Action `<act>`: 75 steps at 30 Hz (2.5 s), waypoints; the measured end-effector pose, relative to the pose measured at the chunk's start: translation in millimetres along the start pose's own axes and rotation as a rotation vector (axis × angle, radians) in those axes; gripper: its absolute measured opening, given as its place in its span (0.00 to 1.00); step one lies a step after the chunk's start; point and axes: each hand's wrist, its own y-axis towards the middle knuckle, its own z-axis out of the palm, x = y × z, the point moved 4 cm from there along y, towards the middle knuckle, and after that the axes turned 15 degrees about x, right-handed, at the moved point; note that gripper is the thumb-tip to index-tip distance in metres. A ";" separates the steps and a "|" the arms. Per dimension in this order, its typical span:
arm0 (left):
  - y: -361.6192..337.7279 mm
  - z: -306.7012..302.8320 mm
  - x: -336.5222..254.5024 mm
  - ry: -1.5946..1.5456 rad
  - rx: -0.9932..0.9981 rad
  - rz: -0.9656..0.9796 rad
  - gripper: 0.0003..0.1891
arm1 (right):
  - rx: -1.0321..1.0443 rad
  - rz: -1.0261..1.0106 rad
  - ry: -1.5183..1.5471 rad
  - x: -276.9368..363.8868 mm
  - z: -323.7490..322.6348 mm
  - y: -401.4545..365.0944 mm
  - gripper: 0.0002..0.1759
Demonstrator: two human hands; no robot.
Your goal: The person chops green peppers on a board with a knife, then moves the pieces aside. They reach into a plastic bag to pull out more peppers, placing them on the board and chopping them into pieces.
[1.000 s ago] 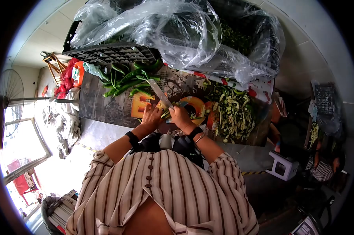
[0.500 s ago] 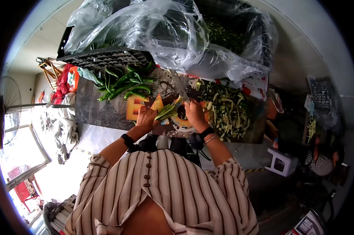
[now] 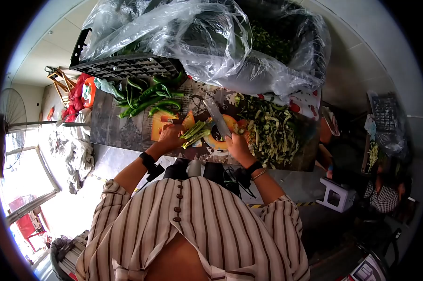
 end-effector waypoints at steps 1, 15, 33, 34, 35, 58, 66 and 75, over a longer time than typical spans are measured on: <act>0.5 0.9 0.3 0.000 -0.001 0.000 0.14 | -0.012 -0.028 0.009 0.1 1.7 -0.8 0.20; -1.5 16.8 -40.3 0.458 0.057 0.062 0.34 | 0.010 0.056 0.103 -22.3 15.6 -6.0 0.20; 4.2 24.4 -44.6 0.485 -0.091 0.134 0.31 | -0.066 0.382 0.256 -28.0 -25.4 -48.2 0.17; 4.3 22.2 -42.3 0.460 -0.086 0.135 0.31 | -0.092 0.415 0.272 -31.6 -29.2 -53.5 0.17; 4.6 20.6 -40.7 0.435 -0.081 0.136 0.30 | -0.117 0.447 0.287 -34.6 -33.0 -58.0 0.17; -12.8 15.5 -36.4 0.501 -0.083 0.298 0.21 | -0.034 0.441 0.335 -10.7 -25.6 -47.7 0.17; -9.7 16.5 -25.3 0.554 -0.150 0.222 0.19 | 0.043 0.384 0.326 -35.1 0.4 -52.9 0.16; -9.6 0.1 -14.5 0.307 -0.220 0.165 0.19 | 0.034 0.373 0.327 -34.2 -3.9 -47.5 0.17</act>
